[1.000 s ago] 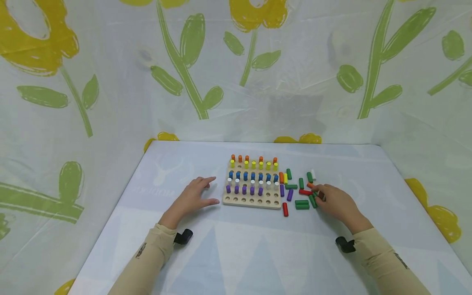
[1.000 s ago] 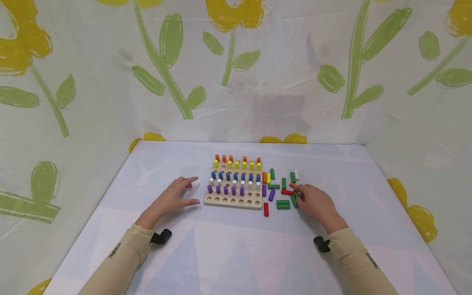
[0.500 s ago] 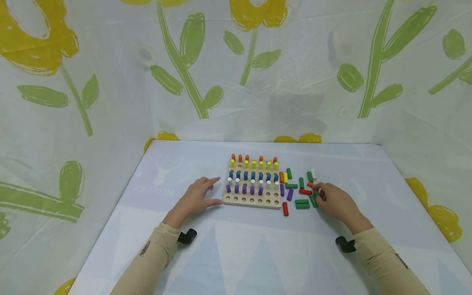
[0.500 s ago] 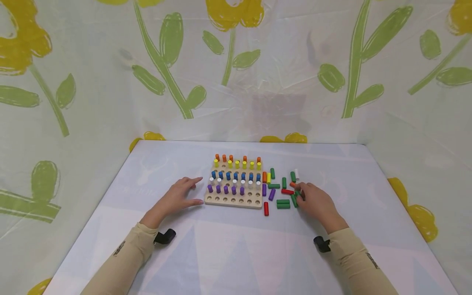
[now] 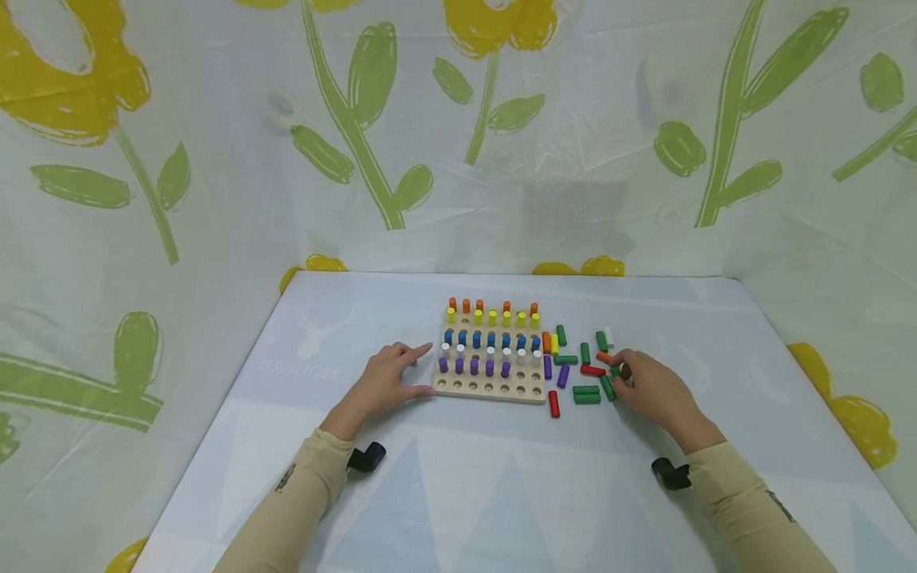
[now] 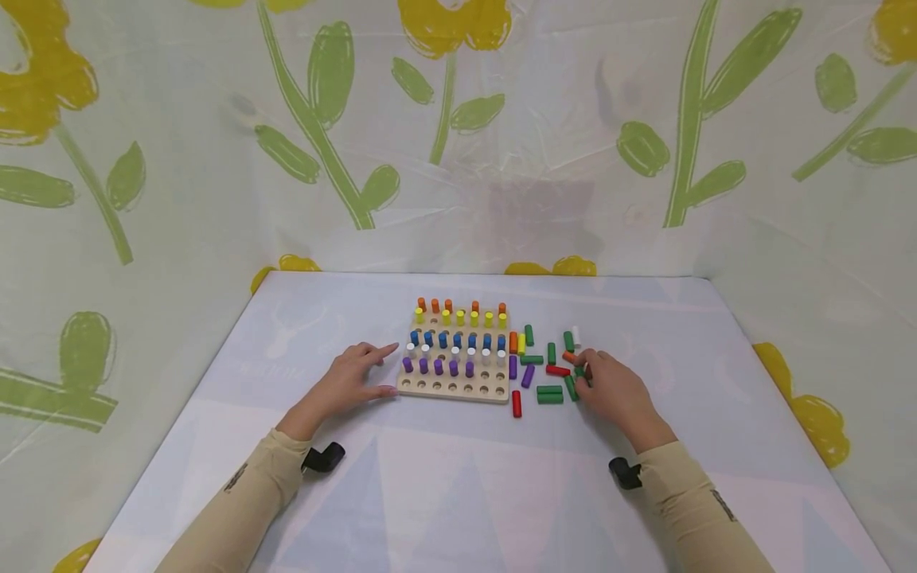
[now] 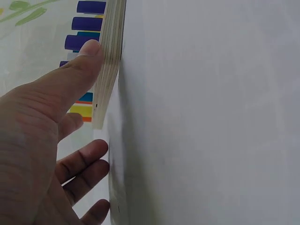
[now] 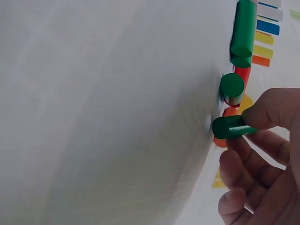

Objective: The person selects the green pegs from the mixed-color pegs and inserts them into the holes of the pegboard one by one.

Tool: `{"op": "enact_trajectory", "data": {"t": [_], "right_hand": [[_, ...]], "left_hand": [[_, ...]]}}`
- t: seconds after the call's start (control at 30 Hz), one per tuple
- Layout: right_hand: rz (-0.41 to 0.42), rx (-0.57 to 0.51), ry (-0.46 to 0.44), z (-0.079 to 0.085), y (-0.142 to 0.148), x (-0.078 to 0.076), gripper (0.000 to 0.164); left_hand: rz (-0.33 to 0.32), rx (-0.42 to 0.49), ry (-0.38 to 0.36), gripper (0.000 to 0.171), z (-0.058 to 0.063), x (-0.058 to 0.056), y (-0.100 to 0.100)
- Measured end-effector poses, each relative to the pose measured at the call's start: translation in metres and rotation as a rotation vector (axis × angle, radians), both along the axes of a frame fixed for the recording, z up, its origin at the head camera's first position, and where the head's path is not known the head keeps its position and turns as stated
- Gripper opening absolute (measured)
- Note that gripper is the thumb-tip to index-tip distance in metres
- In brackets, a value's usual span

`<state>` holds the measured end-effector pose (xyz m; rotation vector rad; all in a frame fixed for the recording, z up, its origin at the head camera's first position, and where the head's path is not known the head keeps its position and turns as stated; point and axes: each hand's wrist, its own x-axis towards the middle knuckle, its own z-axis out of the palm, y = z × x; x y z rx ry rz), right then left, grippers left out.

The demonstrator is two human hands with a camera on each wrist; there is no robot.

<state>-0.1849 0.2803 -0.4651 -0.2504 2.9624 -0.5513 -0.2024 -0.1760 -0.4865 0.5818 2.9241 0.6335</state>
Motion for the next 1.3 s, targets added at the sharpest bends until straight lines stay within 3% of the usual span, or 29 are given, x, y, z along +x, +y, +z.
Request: {"op": "enact_trajectory", "data": {"t": [0.6,1.3], "right_hand": [[-0.029,-0.054,0.056,0.004,-0.0023,0.0017,0.027],[-0.008,-0.081,0.174,0.0042,-0.0088,0.0036,0.03]], "left_hand": [[-0.019,-0.05,0.04,0.074,-0.0032,-0.0012,0.0031],[0.0,-0.04,-0.008,0.073,0.0032,0.0,0.0063]]}}
